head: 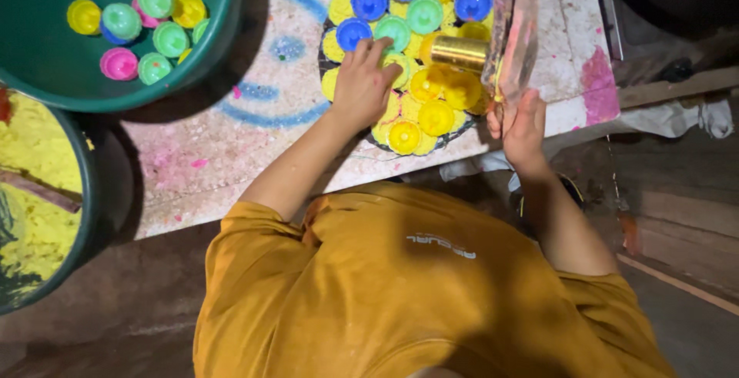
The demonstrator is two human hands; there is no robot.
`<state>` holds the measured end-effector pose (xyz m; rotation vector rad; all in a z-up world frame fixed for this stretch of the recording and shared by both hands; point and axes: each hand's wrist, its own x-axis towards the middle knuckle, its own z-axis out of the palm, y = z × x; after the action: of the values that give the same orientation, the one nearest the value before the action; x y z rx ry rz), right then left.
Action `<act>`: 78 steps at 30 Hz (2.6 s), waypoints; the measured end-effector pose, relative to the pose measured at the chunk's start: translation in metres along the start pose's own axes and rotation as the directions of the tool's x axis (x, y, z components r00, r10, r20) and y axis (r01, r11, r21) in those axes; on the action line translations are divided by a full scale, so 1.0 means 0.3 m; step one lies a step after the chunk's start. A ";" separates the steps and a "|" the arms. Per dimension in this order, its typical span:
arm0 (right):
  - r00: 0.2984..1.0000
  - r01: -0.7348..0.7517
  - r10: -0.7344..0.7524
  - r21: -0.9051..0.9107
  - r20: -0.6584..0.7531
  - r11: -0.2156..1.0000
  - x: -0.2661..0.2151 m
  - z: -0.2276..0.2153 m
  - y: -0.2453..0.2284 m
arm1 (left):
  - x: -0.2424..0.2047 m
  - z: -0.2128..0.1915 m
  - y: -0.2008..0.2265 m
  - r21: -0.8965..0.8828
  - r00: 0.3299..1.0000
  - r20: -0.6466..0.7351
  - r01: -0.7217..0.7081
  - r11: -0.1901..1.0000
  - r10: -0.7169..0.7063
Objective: The person uses a wooden mold and a cylindrical plunger to press yellow paste into small round molds arranged in a basket. They repeatedly fill the mold, press the paste, and release formed yellow discs into the basket. The person also places colored plastic caps onto the molded discs.
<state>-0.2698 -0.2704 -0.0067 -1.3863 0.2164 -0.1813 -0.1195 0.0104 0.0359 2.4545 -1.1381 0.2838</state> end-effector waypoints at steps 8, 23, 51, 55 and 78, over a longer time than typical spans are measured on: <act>1.000 -0.022 0.022 0.062 -0.004 0.998 -0.039 -0.045 0.017 | -0.006 0.008 -0.027 0.008 0.997 -0.069 -0.031 0.999 0.031; 0.623 0.764 -0.356 -0.446 0.696 0.466 -0.069 0.229 -0.426 | -0.031 -0.587 0.235 -0.528 0.893 0.421 0.099 0.844 0.158; -0.326 0.932 -0.123 0.340 0.937 0.128 -0.026 1.898 -0.702 | -1.579 -1.280 -0.334 -0.743 0.537 0.157 0.617 0.259 -0.829; -0.626 0.618 -0.090 0.423 0.774 -0.663 0.080 2.086 -0.677 | -1.633 -1.158 -0.404 -0.802 0.522 0.093 0.544 0.247 -0.848; 0.087 0.952 0.477 0.069 0.875 -0.299 0.228 2.687 -0.381 | -1.710 -0.964 -0.737 -0.794 -0.062 -0.473 0.463 0.394 -0.879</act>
<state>0.0037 0.4592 0.2390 -2.8450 -2.1309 0.1920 -0.2836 0.6174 0.0508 1.6199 0.6362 0.7831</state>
